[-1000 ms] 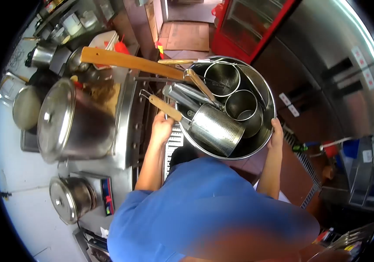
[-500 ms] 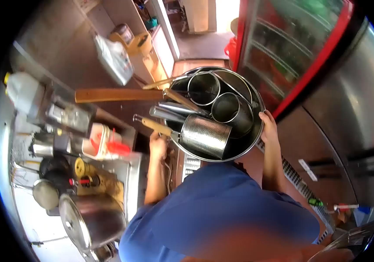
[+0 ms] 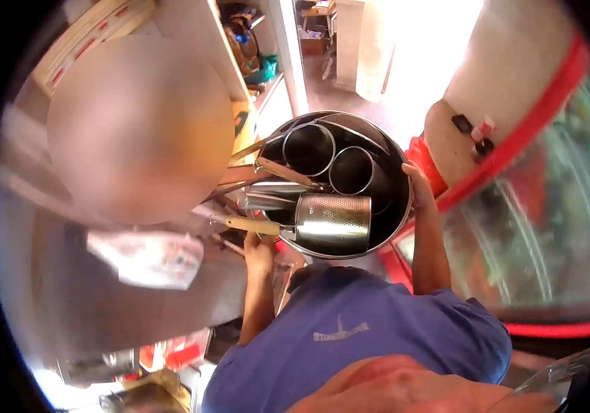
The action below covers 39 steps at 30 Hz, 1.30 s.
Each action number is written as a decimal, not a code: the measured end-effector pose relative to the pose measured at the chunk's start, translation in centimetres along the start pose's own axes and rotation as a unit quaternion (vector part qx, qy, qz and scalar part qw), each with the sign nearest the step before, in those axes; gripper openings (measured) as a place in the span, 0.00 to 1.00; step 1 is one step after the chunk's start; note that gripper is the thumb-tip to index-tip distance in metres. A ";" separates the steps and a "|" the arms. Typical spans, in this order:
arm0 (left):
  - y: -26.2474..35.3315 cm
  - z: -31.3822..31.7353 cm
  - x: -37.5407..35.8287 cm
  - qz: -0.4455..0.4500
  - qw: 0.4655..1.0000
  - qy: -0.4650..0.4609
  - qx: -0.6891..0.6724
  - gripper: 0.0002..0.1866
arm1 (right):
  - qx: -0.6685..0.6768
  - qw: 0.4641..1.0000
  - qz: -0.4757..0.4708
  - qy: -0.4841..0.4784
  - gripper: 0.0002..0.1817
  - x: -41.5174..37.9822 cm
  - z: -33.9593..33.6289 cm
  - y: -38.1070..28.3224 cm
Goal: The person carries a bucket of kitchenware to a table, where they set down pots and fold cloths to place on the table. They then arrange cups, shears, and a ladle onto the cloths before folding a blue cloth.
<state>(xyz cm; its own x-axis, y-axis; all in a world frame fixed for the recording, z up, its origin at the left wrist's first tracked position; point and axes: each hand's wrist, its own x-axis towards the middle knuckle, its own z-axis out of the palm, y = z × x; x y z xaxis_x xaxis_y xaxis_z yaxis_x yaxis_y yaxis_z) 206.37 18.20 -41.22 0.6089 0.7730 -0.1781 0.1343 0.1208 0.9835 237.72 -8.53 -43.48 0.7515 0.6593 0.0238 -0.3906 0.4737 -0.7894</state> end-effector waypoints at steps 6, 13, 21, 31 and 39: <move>4.3 7.4 15.8 -0.026 0.994 0.034 -0.097 0.21 | -0.023 0.997 0.017 0.070 0.19 19.7 -5.1 -1.4; 3.8 17.9 33.5 0.016 0.998 0.041 -0.043 0.30 | -0.030 0.994 0.043 0.097 0.18 42.3 -10.5 -2.6; 7.5 29.3 42.1 0.106 0.988 0.077 0.081 0.30 | -0.028 0.991 0.107 0.080 0.31 58.8 -16.5 -6.8; 7.3 32.8 51.2 0.126 0.979 -0.135 0.086 0.25 | 0.079 0.989 -0.073 0.105 0.38 51.4 -23.9 -3.7; 8.2 34.9 62.5 0.119 0.892 -0.396 0.185 0.28 | 0.126 0.915 -0.191 0.333 0.31 41.0 -19.9 1.4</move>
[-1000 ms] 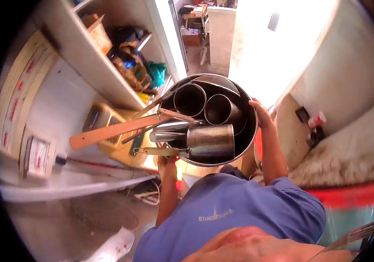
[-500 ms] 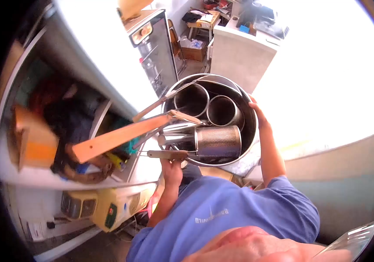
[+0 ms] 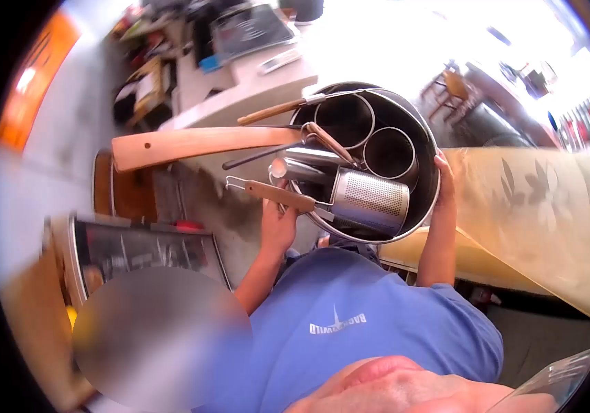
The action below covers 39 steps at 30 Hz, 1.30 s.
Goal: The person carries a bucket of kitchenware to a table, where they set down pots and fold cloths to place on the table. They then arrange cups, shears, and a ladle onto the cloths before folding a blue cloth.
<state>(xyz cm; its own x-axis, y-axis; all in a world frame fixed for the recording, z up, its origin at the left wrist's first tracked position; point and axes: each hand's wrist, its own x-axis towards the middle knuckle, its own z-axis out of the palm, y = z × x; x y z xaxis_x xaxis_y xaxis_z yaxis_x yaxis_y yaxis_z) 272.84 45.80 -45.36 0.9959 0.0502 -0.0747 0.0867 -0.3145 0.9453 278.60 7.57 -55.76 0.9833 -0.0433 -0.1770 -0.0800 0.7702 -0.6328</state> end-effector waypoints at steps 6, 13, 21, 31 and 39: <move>-9.3 -5.8 9.4 -0.021 0.997 -0.070 0.036 0.30 | -0.044 0.991 -0.068 0.103 0.32 -0.7 -1.8 12.3; -14.8 -5.3 19.1 -0.057 0.982 -0.175 -0.046 0.28 | -0.032 0.961 -0.142 0.235 0.35 -2.0 -1.9 17.1; -18.2 -4.7 27.3 -0.062 0.972 -0.221 -0.054 0.26 | -0.030 0.924 -0.203 0.322 0.27 -0.1 -4.1 23.4; -28.8 -2.0 39.0 0.018 0.930 -0.366 -0.038 0.13 | 0.010 0.863 -0.297 0.408 0.22 1.6 -2.3 35.6; -40.7 8.5 47.2 0.086 0.846 -0.525 -0.016 0.22 | 0.004 0.763 -0.386 0.518 0.25 5.1 -10.1 48.2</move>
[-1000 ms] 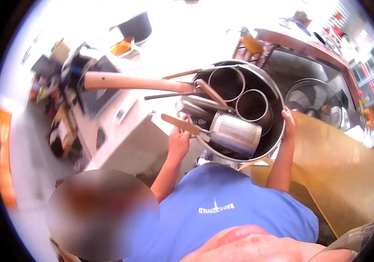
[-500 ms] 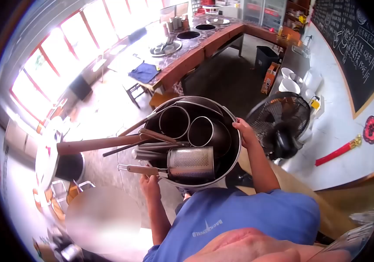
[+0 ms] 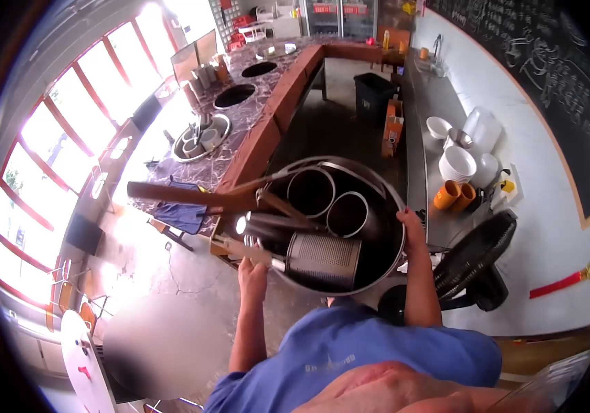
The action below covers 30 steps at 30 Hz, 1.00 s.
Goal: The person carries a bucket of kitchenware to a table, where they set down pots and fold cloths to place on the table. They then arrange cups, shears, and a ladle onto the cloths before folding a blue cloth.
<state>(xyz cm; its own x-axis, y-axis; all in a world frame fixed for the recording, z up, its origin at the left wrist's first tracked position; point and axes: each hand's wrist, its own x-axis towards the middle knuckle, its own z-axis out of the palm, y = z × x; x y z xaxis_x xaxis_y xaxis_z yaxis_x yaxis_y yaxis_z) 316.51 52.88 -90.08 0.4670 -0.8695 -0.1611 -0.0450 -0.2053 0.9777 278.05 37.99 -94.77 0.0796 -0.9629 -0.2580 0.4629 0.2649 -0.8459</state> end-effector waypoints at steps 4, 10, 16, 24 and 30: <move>-4.8 1.8 4.3 0.019 0.999 -0.004 -0.034 0.13 | -0.042 0.992 -0.049 0.109 0.26 1.8 -2.8 4.9; -7.8 -0.5 6.0 0.065 0.994 -0.077 0.041 0.22 | -0.058 0.986 -0.058 0.147 0.34 -2.8 -1.8 6.2; -12.6 4.4 16.1 0.060 0.988 -0.140 0.026 0.23 | -0.039 0.987 -0.086 0.131 0.28 7.4 -6.8 11.1; -13.7 6.2 19.6 0.114 0.983 -0.142 -0.002 0.23 | -0.028 0.991 -0.102 0.076 0.24 9.9 -7.5 10.2; -18.8 11.5 29.7 0.224 0.972 0.035 0.053 0.21 | -0.062 0.994 -0.087 0.020 0.24 25.7 -8.2 11.5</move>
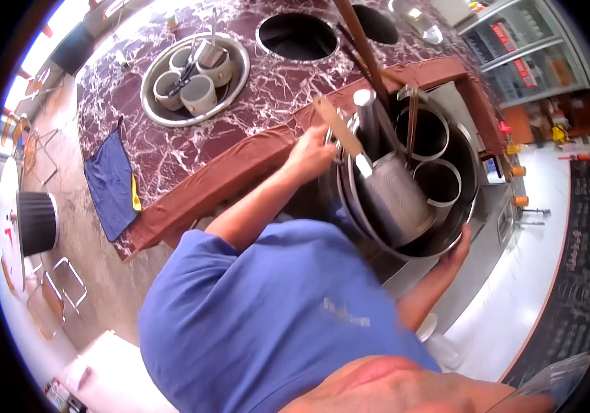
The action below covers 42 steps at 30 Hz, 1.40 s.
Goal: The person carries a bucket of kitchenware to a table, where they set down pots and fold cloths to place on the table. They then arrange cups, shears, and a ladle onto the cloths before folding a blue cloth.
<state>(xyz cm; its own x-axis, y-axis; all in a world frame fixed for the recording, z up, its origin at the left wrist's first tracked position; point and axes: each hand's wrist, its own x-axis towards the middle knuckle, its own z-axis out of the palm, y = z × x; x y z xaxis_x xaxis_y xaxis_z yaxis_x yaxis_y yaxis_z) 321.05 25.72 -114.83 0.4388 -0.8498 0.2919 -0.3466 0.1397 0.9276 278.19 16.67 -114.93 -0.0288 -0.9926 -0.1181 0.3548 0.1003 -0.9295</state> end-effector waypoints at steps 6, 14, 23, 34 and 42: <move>4.5 1.5 8.2 -0.035 0.984 0.126 -0.117 0.16 | -0.038 0.980 0.015 -0.195 0.26 21.7 11.5 -8.7; 4.1 0.3 20.2 -0.131 0.937 0.316 -0.069 0.18 | -0.109 0.873 0.163 -0.446 0.24 47.2 38.8 -10.2; -2.9 -0.6 32.9 -0.238 0.825 0.513 -0.005 0.14 | -0.162 0.775 0.164 -0.589 0.19 55.7 63.3 -1.9; -7.6 1.7 40.4 -0.298 0.709 0.638 -0.014 0.11 | -0.115 0.564 0.347 -0.740 0.20 67.2 82.8 17.5; -9.2 4.4 42.9 -0.271 0.673 0.687 -0.033 0.09 | -0.136 0.571 0.181 -0.789 0.13 65.0 85.7 19.2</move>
<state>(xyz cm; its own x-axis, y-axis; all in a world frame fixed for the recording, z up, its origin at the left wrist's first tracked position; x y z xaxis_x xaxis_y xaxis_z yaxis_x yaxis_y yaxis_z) 339.45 -14.22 -111.87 0.8545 0.4813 -0.1952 0.1910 0.0583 0.9799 363.24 -51.83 -110.51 0.9546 0.2923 -0.0582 -0.0948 0.1127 -0.9891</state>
